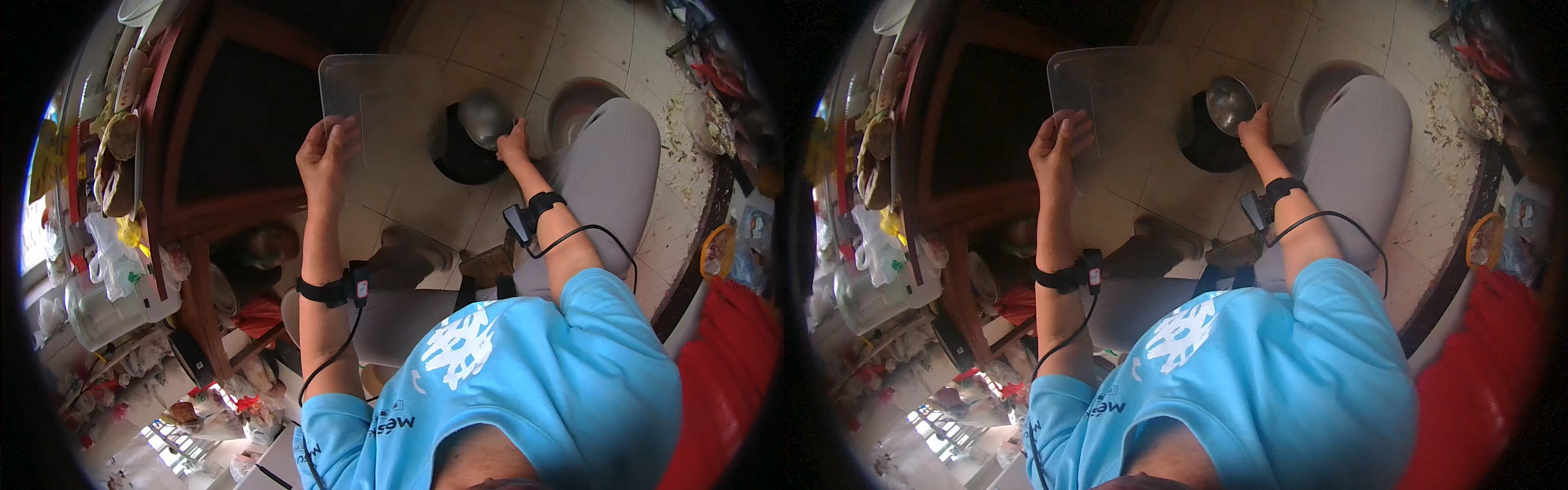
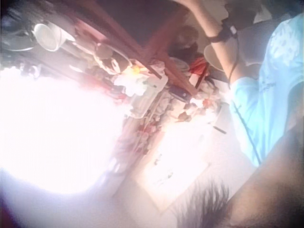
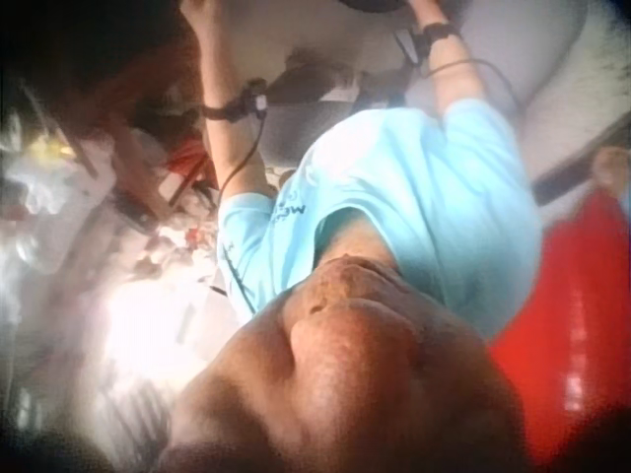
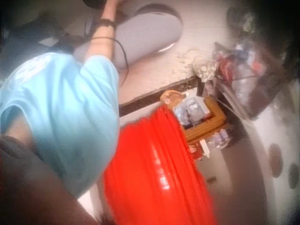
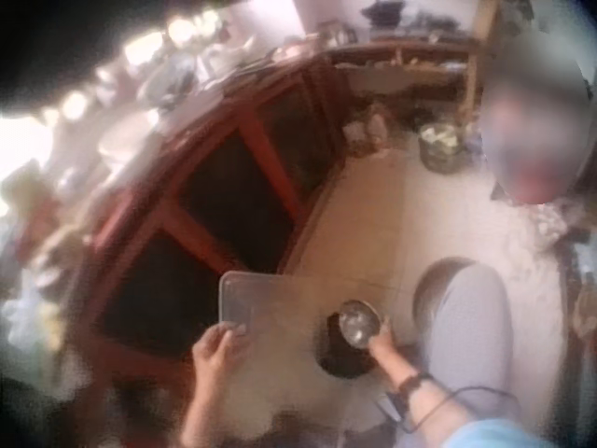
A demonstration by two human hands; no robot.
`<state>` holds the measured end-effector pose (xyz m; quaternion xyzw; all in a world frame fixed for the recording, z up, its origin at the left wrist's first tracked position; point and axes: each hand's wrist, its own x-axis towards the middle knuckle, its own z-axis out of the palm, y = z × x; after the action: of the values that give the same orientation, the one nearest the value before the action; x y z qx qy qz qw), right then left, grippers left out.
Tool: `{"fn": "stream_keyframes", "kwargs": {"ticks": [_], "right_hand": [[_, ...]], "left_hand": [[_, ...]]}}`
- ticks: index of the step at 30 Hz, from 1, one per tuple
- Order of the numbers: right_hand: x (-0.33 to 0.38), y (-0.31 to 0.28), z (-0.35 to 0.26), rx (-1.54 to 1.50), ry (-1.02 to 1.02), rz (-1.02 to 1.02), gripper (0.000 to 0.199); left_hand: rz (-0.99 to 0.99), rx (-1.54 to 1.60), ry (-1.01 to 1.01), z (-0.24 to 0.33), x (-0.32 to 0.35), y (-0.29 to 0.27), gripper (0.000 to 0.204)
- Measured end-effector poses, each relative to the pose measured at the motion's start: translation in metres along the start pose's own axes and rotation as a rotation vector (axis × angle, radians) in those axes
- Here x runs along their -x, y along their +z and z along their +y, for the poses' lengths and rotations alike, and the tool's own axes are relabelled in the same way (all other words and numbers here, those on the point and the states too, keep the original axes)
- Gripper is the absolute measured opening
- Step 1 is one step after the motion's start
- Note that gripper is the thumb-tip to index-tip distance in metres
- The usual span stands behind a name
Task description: The person washes a plastic lid and a metal bowl in a basin of water, then scrubs a knife and a metal dish rack with a steel wool pad. The person rinses the items and places them in a drying rack.
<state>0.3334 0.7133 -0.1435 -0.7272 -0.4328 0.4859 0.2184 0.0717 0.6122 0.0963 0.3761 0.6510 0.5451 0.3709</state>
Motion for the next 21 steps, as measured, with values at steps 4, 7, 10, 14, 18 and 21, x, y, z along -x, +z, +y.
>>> {"fn": "stream_keyframes", "kwargs": {"ticks": [4, 7, 10, 14, 18, 21], "right_hand": [[-0.006, 0.012, 0.023, 0.152, 0.014, -0.025, 0.065], [-0.016, 0.028, 0.042, 0.291, -0.003, -0.046, 0.055], [-0.031, 0.048, 0.063, 0.478, -0.143, 0.061, 0.049], [-0.049, 0.073, 0.096, 0.533, -0.289, 0.154, 0.049], [-0.043, 0.109, 0.123, 0.509, -0.484, 0.237, 0.045], [-0.046, 0.122, 0.128, 0.989, -0.441, -0.275, 0.046]], "left_hand": [[0.048, 0.042, 0.012, -0.011, 0.006, 0.0, 0.028], [0.034, 0.056, 0.081, -0.022, 0.011, -0.006, 0.028], [0.022, 0.027, 0.151, -0.031, 0.011, -0.012, 0.027], [0.028, 0.006, 0.156, -0.042, 0.009, -0.014, 0.029], [0.047, 0.053, 0.105, -0.053, 0.008, -0.012, 0.03], [0.021, 0.025, 0.088, -0.055, 0.007, -0.014, 0.031]]}}
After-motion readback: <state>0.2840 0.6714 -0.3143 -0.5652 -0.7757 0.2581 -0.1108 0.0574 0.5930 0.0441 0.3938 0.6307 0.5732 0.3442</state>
